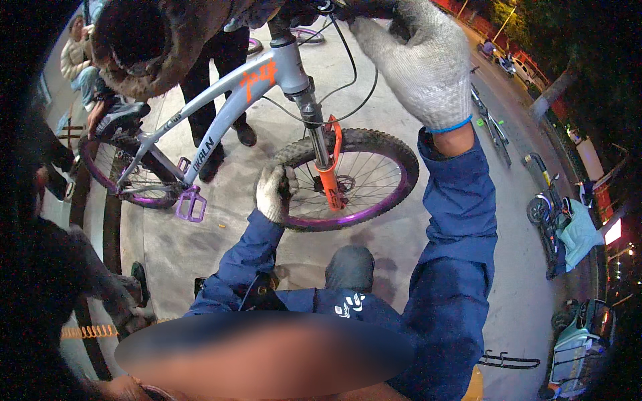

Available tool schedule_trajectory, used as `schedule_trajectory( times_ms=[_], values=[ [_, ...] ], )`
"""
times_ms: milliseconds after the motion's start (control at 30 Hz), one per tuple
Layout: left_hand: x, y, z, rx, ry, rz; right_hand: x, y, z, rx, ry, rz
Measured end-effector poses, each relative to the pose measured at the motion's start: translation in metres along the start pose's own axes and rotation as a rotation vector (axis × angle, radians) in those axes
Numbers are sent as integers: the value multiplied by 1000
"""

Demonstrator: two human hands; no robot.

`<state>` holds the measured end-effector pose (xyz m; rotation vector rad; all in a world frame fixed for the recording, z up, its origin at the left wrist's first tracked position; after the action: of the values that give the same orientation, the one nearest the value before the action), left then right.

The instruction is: The person kneels on the floor and adjusts the handlebar and front wheel of a bicycle. They rotate the front wheel and manipulate the handlebar stem and cables with gloved hands, then reposition the bicycle on the floor.

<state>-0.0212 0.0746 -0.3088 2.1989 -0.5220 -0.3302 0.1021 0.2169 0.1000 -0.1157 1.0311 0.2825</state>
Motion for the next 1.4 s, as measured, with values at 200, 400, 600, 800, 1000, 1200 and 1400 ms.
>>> schedule_trajectory(
  times_ms=[200,400,600,800,1000,1200,1400],
  values=[
    [-1,-7,4,45,-10,20,-5,6,-4,-6,-94,-83],
    [1,-6,4,56,-32,7,-8,-7,-3,-127,-64,-26],
    [1,-10,9,90,47,34,-8,-15,-6,471,-172,181],
    [1,-18,12,69,23,77,-10,6,-5,138,-137,-62],
    [1,-18,15,58,29,84,-6,-18,-9,452,-115,306],
    [2,-13,13,61,29,76,-9,-12,-14,126,-52,72],
    [1,-19,21,49,74,103,-10,-30,-8,-219,107,-11]
  ],
)
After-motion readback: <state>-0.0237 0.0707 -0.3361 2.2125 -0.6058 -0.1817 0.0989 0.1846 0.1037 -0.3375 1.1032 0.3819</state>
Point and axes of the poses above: each hand's wrist, its own x-axis away from the middle knuckle, its own z-axis out of the back of the hand, y = z × x, the point moved 7 cm from there along -x, towards the middle knuckle, and after that the axes turned 13 degrees about -x, right-handed, at the moved point
